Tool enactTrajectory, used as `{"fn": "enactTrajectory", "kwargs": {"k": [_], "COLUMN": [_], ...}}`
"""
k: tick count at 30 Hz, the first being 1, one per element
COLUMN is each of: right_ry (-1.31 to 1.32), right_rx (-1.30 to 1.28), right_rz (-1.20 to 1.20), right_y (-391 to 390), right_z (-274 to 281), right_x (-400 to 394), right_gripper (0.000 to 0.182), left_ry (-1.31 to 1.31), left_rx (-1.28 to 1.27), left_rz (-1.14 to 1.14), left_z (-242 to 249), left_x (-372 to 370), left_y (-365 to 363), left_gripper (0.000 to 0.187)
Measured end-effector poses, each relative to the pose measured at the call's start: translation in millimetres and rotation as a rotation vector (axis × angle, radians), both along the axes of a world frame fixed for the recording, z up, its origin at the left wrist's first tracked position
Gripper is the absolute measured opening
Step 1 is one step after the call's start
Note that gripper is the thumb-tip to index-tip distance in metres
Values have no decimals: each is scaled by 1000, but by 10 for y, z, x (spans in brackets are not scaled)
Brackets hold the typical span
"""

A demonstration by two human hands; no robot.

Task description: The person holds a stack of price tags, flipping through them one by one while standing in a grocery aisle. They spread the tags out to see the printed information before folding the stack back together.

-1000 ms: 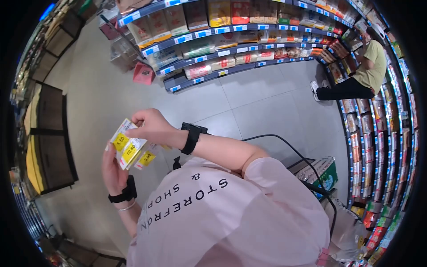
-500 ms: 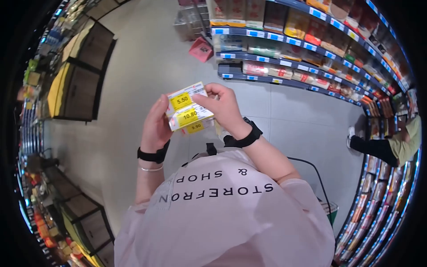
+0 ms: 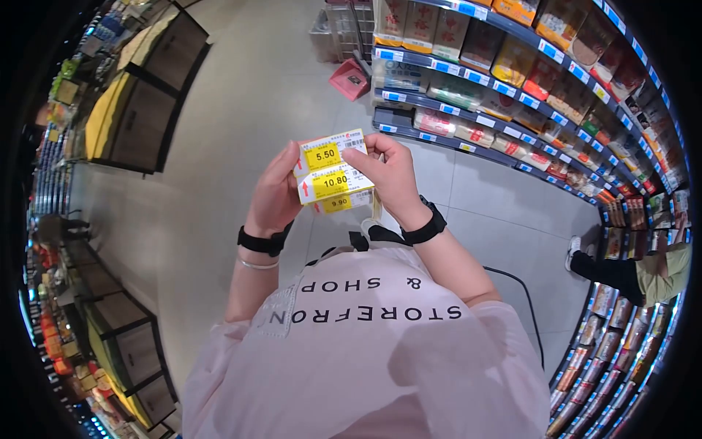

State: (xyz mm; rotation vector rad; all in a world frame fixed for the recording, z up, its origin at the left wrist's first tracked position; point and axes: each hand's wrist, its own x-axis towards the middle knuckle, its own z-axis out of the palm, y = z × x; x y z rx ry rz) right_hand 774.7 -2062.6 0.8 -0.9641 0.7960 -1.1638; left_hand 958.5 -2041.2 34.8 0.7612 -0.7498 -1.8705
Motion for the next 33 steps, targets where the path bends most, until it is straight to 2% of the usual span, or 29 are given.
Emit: {"fn": "enactTrajectory", "kwargs": {"k": [7,12,33], "right_ry": [-1,12,31], "right_rx": [-17,-14,-5], "right_rz": [3,0,20], "right_y": [-52,-86,-198], "right_z": [40,49,100], "right_x": [11,95,106], "right_gripper": [17,18,17], "left_ry": [7,-20,-87], "left_rx": [-18,15,37], "left_rz": [-35,63,104], "left_z": [39,63,70], "left_x": [-1,26,31], "left_y": [-60,-87,-153], "left_gripper": [49,50,49]}}
